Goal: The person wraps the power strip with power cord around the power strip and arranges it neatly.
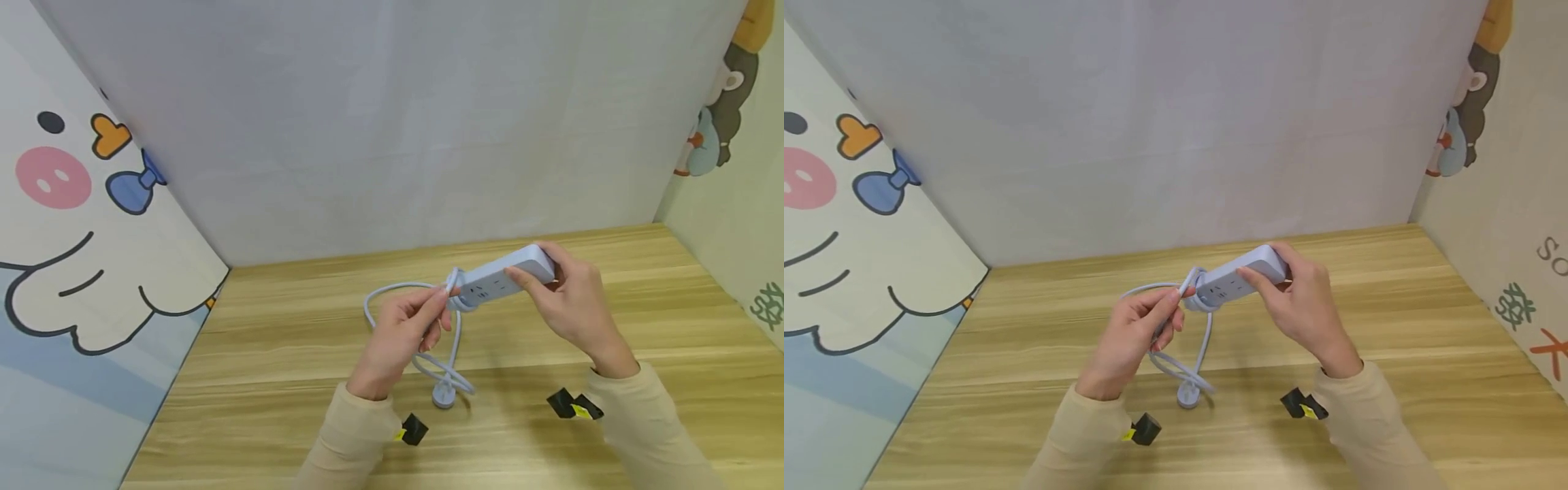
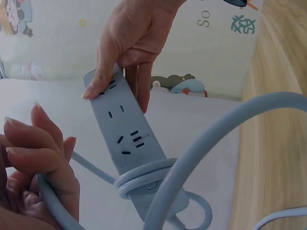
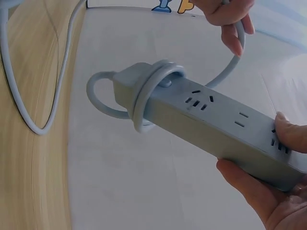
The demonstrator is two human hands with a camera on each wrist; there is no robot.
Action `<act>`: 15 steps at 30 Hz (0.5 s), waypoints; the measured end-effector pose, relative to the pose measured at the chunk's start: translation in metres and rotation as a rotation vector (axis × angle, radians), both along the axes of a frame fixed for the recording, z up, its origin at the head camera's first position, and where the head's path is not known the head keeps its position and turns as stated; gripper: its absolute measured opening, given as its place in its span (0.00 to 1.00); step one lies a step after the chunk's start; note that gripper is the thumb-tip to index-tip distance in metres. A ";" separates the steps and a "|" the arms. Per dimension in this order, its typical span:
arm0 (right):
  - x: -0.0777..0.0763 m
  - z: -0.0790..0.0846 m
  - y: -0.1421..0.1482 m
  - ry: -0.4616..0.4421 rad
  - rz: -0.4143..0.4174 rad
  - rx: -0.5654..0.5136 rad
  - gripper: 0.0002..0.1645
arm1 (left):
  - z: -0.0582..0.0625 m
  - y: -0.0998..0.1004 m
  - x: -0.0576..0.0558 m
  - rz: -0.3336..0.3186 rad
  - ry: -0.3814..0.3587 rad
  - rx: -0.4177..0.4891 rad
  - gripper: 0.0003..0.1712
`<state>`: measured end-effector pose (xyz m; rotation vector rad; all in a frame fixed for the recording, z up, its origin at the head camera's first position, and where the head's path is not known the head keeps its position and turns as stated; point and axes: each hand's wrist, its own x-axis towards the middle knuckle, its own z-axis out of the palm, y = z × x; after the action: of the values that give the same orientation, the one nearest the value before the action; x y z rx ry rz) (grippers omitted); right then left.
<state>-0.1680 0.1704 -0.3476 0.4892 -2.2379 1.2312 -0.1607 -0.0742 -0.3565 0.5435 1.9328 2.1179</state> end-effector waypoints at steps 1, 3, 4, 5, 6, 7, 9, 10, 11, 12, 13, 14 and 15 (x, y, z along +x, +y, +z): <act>0.000 -0.001 -0.001 0.009 -0.013 -0.016 0.16 | 0.000 0.002 0.002 -0.010 0.010 -0.014 0.21; 0.001 -0.001 -0.003 0.029 -0.037 -0.045 0.17 | 0.000 0.008 0.005 -0.029 0.029 -0.041 0.21; 0.001 -0.001 -0.004 0.042 -0.042 -0.056 0.17 | -0.001 0.011 0.007 -0.033 0.037 -0.053 0.21; 0.001 -0.001 -0.005 0.058 -0.048 -0.066 0.17 | -0.001 0.014 0.008 -0.038 0.045 -0.059 0.21; 0.001 -0.001 -0.006 0.071 -0.050 -0.080 0.17 | -0.002 0.017 0.008 -0.043 0.052 -0.065 0.21; 0.001 -0.001 -0.006 0.081 -0.050 -0.097 0.17 | -0.002 0.019 0.009 -0.048 0.056 -0.070 0.21; 0.000 -0.001 -0.007 0.100 -0.062 -0.133 0.16 | -0.003 0.022 0.010 -0.068 0.071 -0.072 0.21; 0.000 -0.001 -0.008 0.107 -0.069 -0.153 0.16 | -0.004 0.023 0.011 -0.081 0.075 -0.075 0.20; 0.000 -0.001 -0.008 0.111 -0.078 -0.177 0.16 | -0.005 0.024 0.011 -0.095 0.081 -0.076 0.21; -0.001 -0.001 -0.009 0.111 -0.087 -0.205 0.16 | -0.005 0.025 0.012 -0.108 0.088 -0.080 0.21; -0.001 -0.001 -0.009 0.110 -0.098 -0.229 0.15 | -0.005 0.026 0.012 -0.120 0.092 -0.083 0.21; -0.001 -0.002 -0.009 0.111 -0.107 -0.252 0.15 | -0.006 0.027 0.013 -0.130 0.097 -0.086 0.20; -0.001 -0.002 -0.010 0.110 -0.112 -0.276 0.15 | -0.006 0.027 0.013 -0.137 0.100 -0.089 0.20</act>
<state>-0.1691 0.1606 -0.3495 0.3117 -1.9381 1.3913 -0.1480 -0.0470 -0.3630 0.7546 1.9697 1.9456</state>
